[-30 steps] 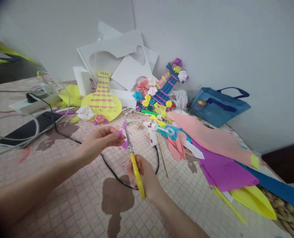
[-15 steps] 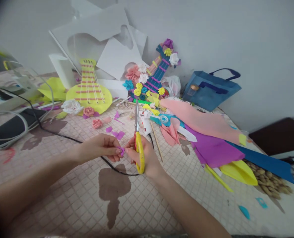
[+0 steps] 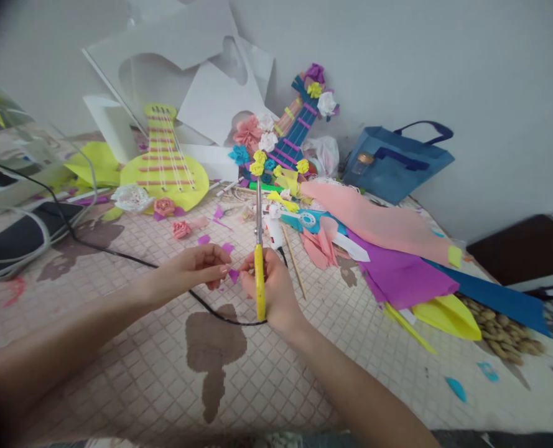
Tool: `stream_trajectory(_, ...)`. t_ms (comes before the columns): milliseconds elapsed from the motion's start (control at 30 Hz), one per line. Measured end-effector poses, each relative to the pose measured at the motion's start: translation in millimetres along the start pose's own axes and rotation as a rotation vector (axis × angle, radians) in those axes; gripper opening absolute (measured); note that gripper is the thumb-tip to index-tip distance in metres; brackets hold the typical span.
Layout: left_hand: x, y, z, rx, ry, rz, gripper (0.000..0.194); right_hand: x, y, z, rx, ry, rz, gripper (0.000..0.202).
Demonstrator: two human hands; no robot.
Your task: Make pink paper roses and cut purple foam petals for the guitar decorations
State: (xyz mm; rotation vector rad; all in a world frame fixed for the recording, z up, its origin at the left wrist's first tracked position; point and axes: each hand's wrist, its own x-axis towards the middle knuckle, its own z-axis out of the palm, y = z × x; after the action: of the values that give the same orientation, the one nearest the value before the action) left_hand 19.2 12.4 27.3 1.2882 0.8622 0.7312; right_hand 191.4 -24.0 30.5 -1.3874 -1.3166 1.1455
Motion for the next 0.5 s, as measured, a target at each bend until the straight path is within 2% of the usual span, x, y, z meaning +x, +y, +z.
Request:
stream_trajectory(167,-1.4,-0.5,5.4,-0.056,-0.026,-0.019,0.027,-1.6,4.0,3.3,-0.022,-0.036,-0.011,0.025)
stream_trajectory(333,-0.9,-1.2,4.5,-0.004,0.081,0.035,0.027,0.1,5.2,2.4,-0.031,0.026,-0.022,0.024)
stream_trajectory(500,0.0,-8.2,7.8,-0.053,-0.023,0.008,0.034,2.1,6.4,3.0,-0.028,0.036,-0.041,0.023)
